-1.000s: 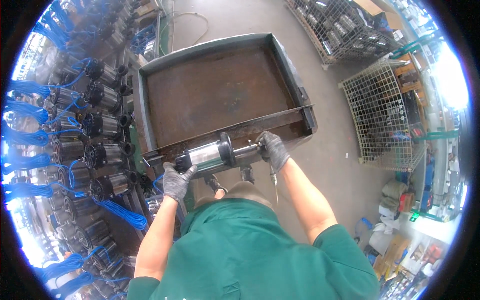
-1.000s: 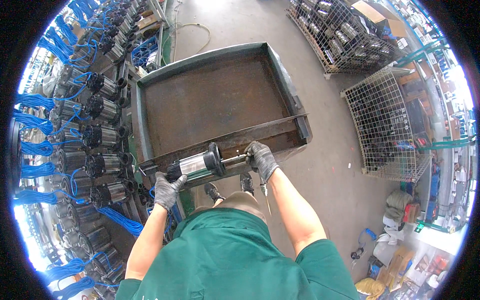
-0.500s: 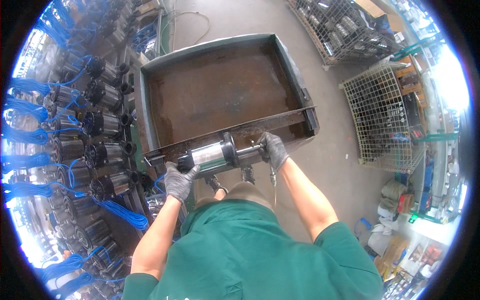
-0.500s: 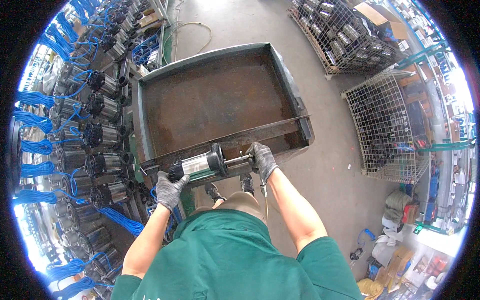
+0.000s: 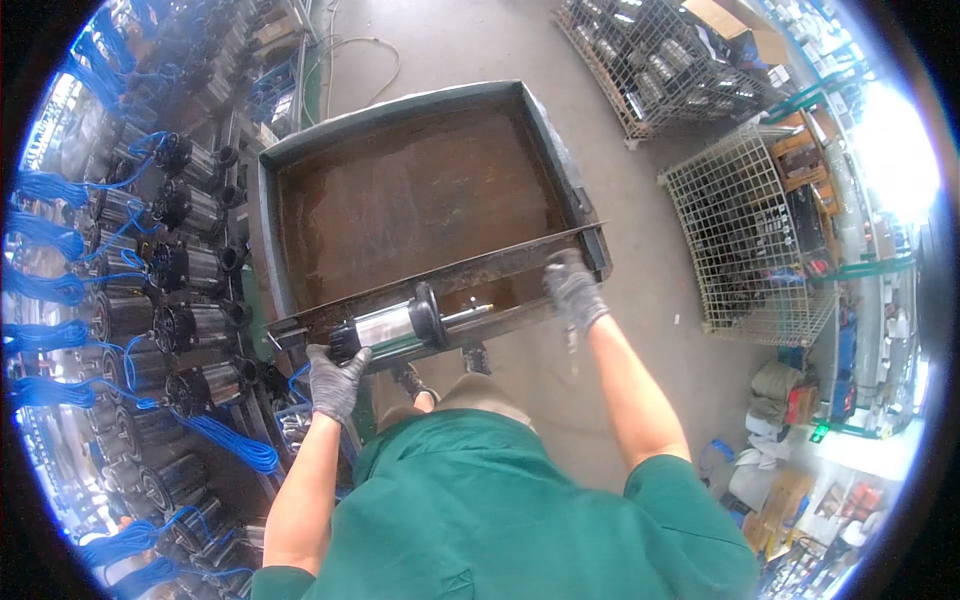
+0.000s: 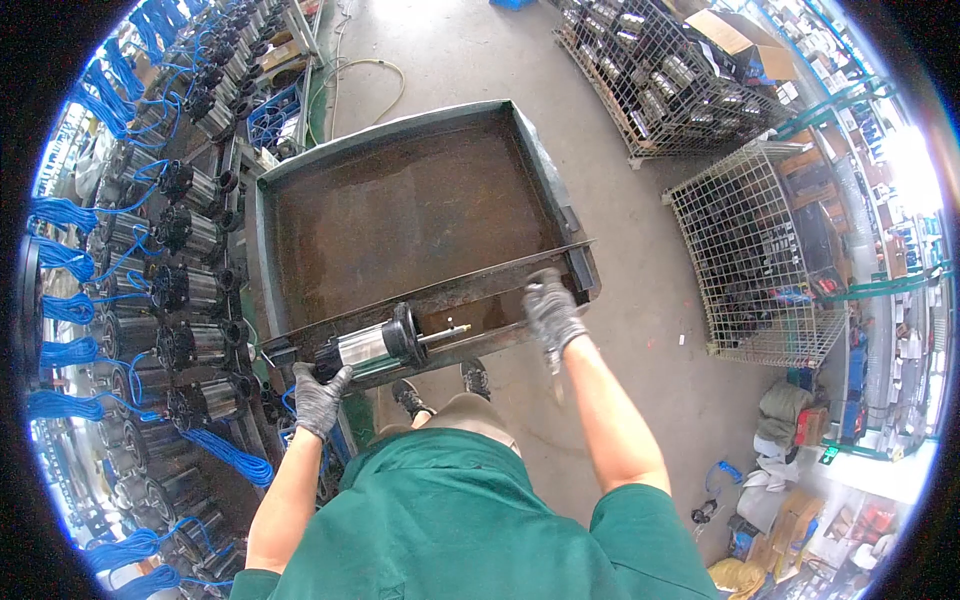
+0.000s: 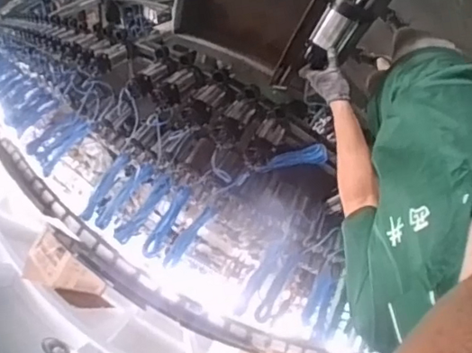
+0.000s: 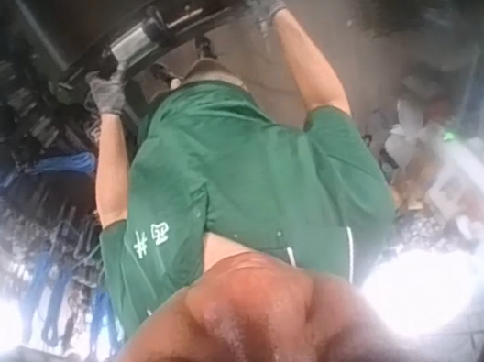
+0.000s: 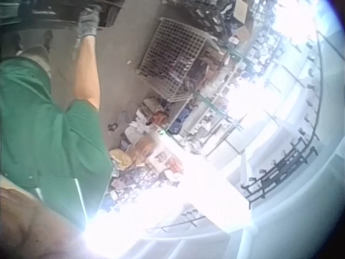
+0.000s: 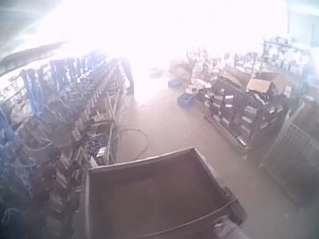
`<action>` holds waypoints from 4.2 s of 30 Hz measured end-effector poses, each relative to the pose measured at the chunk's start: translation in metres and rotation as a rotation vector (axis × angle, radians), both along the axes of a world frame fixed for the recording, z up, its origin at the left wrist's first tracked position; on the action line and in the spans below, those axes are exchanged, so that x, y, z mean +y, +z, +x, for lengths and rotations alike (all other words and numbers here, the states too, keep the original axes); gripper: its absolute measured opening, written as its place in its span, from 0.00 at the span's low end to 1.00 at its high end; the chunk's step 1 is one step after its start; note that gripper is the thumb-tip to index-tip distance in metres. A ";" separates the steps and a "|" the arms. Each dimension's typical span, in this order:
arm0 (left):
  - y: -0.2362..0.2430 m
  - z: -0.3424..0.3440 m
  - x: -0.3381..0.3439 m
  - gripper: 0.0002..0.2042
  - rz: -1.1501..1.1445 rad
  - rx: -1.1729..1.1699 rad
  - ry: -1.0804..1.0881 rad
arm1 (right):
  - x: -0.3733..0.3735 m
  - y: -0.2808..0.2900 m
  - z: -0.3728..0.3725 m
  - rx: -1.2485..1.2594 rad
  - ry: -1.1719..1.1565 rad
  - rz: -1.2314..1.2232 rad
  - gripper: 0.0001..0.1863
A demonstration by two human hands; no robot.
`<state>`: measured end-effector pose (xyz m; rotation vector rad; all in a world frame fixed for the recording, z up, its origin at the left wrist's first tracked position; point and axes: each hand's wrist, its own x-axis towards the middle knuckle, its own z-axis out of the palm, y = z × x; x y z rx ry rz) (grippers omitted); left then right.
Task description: Checking the functionality or seals of industrial water pumps in a testing tank.
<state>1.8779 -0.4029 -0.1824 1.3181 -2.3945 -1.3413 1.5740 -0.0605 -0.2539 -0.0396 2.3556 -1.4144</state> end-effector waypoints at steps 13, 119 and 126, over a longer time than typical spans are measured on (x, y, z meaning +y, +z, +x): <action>0.005 0.004 0.007 0.42 -0.158 -0.179 -0.043 | 0.017 0.046 -0.112 0.201 0.455 1.132 0.17; -0.050 0.083 -0.143 0.20 0.592 0.207 -0.333 | -0.198 0.096 0.124 0.541 0.360 0.377 0.12; -0.044 0.078 -0.139 0.15 0.972 0.188 0.038 | -0.197 0.095 0.123 0.563 0.380 0.347 0.13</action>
